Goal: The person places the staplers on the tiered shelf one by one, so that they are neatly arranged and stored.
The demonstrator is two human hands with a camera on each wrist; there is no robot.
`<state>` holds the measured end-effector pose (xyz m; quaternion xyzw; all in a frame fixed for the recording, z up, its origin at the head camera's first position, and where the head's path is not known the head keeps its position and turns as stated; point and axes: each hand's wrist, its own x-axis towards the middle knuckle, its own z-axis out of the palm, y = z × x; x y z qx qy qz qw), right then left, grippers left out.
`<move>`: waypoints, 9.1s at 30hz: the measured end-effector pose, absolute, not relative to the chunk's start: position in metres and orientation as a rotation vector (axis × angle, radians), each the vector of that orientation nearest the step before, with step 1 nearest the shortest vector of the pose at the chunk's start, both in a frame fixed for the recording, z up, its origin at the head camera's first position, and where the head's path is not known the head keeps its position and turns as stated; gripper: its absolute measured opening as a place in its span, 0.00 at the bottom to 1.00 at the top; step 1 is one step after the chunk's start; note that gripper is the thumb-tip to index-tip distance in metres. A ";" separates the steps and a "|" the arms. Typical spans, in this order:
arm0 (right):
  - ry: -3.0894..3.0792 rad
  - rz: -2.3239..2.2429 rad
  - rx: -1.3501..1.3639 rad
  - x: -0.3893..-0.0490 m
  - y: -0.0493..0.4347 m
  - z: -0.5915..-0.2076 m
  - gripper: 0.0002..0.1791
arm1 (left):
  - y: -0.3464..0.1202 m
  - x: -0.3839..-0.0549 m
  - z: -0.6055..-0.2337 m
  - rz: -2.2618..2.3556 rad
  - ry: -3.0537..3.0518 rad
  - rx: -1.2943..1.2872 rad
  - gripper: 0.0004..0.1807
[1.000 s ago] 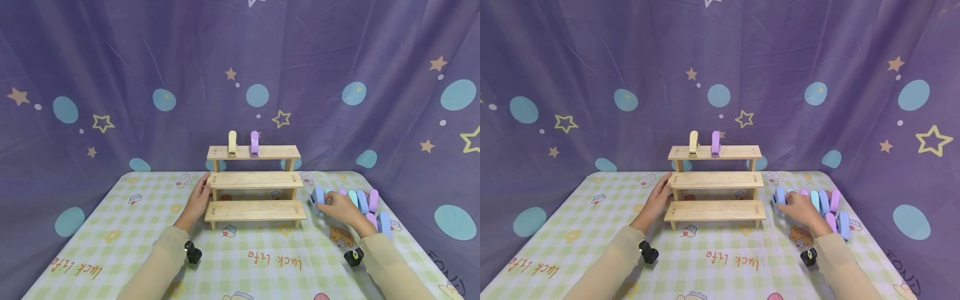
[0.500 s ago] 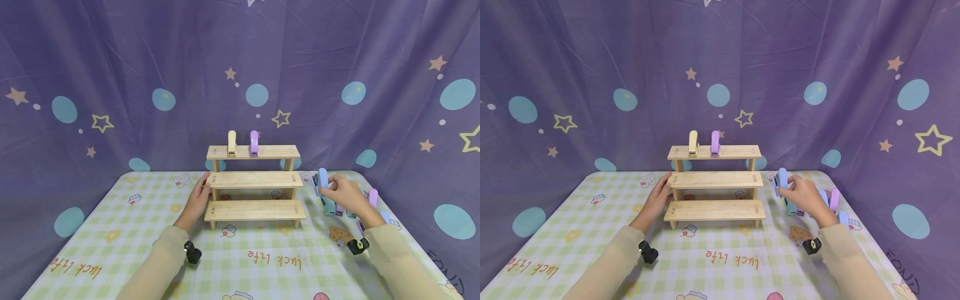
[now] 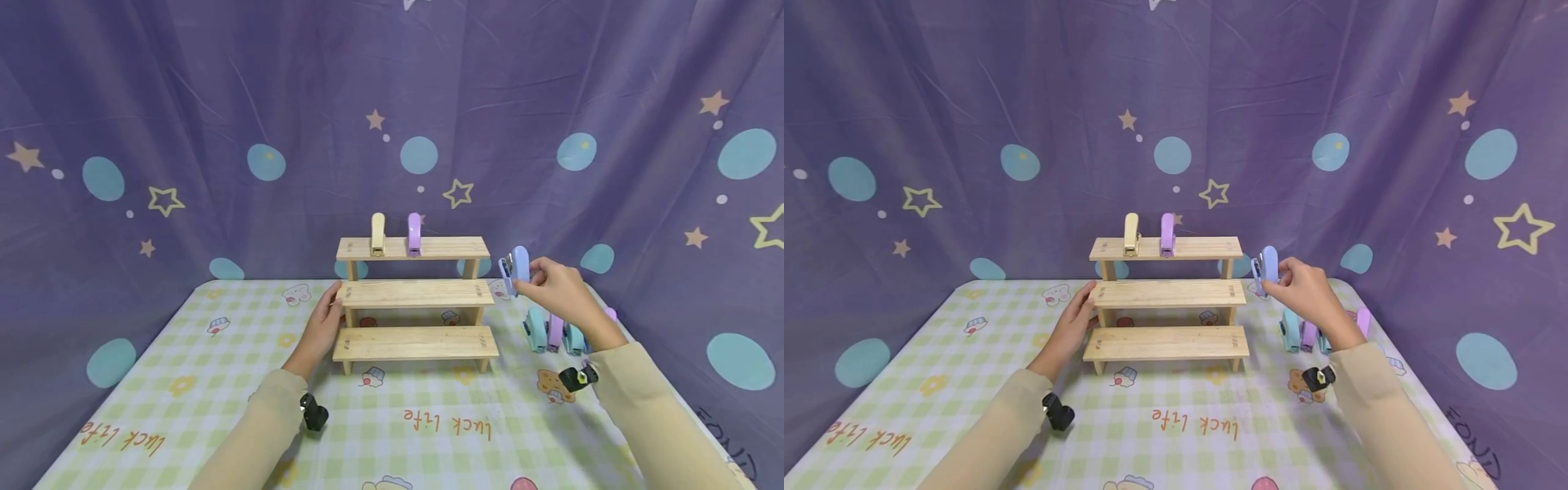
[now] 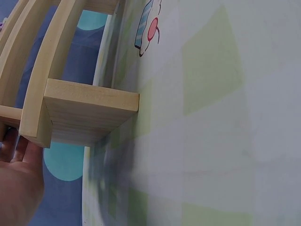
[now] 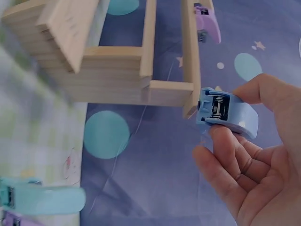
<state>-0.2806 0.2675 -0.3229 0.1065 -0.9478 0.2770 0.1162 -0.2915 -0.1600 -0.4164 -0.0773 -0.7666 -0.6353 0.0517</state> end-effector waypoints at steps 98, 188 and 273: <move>-2.759 1.078 0.231 -0.367 0.161 -0.293 0.33 | -0.163 -0.298 -0.428 -1.919 -2.299 -0.210 0.28; -2.956 0.856 0.181 -0.281 0.313 -0.425 0.36 | -0.159 -0.293 -0.424 -1.924 -2.294 -0.188 0.28; -2.732 0.974 0.334 -0.263 0.241 -0.345 0.28 | -0.162 -0.296 -0.428 -1.921 -2.300 -0.194 0.28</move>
